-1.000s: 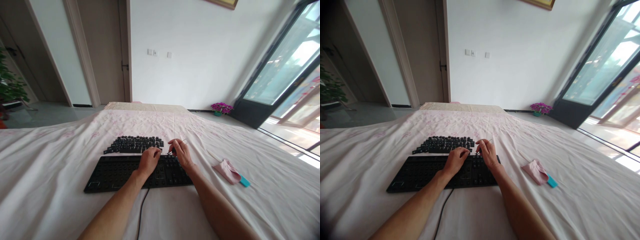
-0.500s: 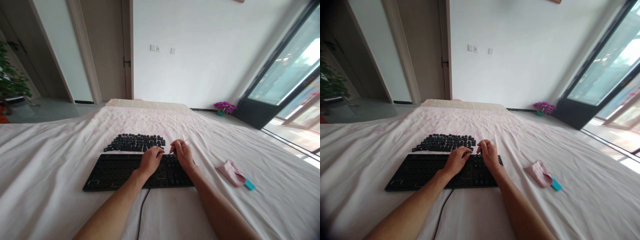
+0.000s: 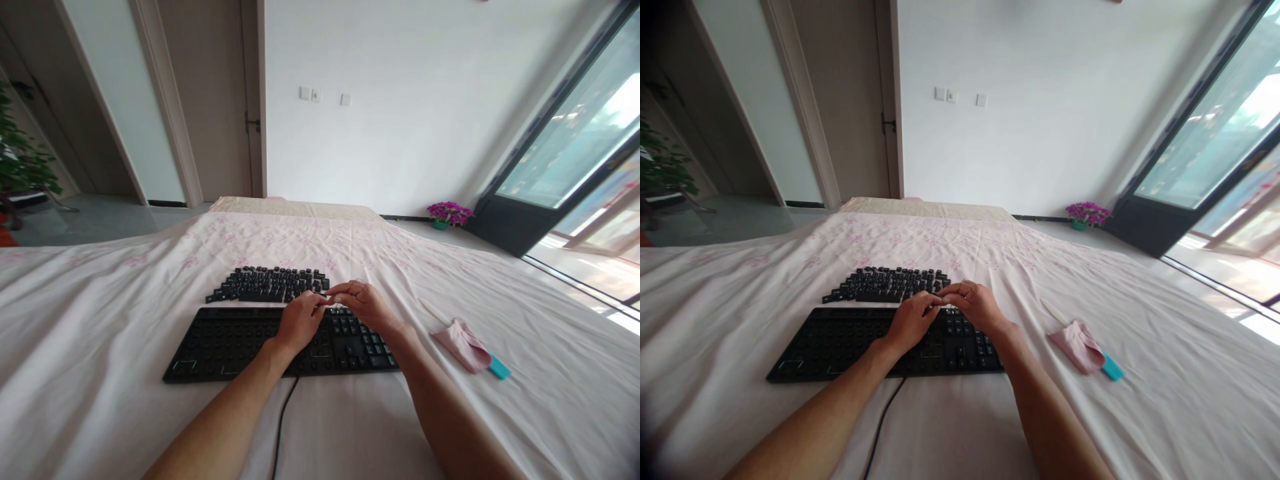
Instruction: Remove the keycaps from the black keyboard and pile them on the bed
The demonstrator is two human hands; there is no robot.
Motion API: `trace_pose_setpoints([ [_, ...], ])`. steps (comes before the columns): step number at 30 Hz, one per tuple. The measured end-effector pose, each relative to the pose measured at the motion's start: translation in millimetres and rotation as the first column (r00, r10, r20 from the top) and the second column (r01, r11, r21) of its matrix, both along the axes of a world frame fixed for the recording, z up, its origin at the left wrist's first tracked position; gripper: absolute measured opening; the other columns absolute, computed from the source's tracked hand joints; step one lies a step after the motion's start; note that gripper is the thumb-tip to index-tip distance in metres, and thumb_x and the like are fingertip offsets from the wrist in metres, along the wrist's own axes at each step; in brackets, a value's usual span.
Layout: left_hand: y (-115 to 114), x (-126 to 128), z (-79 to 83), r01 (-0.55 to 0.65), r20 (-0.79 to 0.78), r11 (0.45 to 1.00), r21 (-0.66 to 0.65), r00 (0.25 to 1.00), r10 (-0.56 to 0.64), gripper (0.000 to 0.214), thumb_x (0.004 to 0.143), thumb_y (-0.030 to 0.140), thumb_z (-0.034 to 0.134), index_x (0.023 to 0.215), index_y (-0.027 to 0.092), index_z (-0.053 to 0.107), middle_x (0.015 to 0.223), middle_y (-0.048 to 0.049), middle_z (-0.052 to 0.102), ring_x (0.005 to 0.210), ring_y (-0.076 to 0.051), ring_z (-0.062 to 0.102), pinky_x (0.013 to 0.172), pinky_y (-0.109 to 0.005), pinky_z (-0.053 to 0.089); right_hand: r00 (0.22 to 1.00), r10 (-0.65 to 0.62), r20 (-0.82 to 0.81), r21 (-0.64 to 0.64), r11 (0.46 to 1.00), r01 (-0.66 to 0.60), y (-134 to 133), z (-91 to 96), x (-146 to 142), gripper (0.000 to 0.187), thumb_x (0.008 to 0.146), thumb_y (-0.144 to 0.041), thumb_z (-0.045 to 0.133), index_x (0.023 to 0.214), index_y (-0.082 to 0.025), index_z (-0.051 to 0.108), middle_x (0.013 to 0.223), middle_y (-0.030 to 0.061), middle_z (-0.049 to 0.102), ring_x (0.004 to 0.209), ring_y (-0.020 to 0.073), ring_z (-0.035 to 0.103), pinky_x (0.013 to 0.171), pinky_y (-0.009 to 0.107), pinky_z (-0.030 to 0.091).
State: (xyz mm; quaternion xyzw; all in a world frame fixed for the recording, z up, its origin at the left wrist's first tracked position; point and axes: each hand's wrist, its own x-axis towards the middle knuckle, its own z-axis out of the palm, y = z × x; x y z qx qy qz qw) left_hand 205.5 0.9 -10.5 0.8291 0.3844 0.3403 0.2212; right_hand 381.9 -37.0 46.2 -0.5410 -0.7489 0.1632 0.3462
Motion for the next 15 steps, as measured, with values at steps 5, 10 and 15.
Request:
trace_pose_setpoints([
  [5,-1.4,0.5,0.2,0.005,-0.063,1.0,0.025,0.998,-0.003,0.021,0.088,0.02,0.048,0.097,0.025,0.067,0.095,-0.0006,0.064,0.087,-0.014,0.061,0.077,-0.023,0.045,0.998,-0.01,0.067,-0.062,0.998,0.014,-2.5,6.7,0.9,0.019,0.083,-0.037,0.061,0.092,-0.025,0.073,0.085,0.0013,0.071,0.076,0.0162,0.064,0.071,0.027,0.047],
  [10,-2.7,-0.3,0.7,0.024,-0.059,0.999,0.023,0.998,-0.023,0.022,0.089,0.021,0.048,0.096,0.027,0.068,0.095,0.0,0.063,0.088,-0.014,0.061,0.077,-0.023,0.045,1.0,-0.015,-0.016,-0.179,0.984,0.012,-0.2,1.8,1.7,0.017,0.08,-0.034,0.062,0.087,-0.021,0.071,0.066,-0.0015,0.066,0.06,0.013,0.06,0.058,0.023,0.044],
  [15,-2.0,0.5,-0.3,0.021,-0.062,1.0,0.006,0.998,-0.021,0.022,0.087,0.019,0.049,0.097,0.026,0.068,0.096,0.0001,0.064,0.091,-0.014,0.061,0.079,-0.024,0.045,0.999,0.032,-0.001,-0.148,0.988,-0.031,3.3,6.2,3.1,0.014,0.078,-0.032,0.064,0.08,-0.02,0.073,0.077,0.0004,0.07,0.074,0.0157,0.063,0.068,0.023,0.046],
])
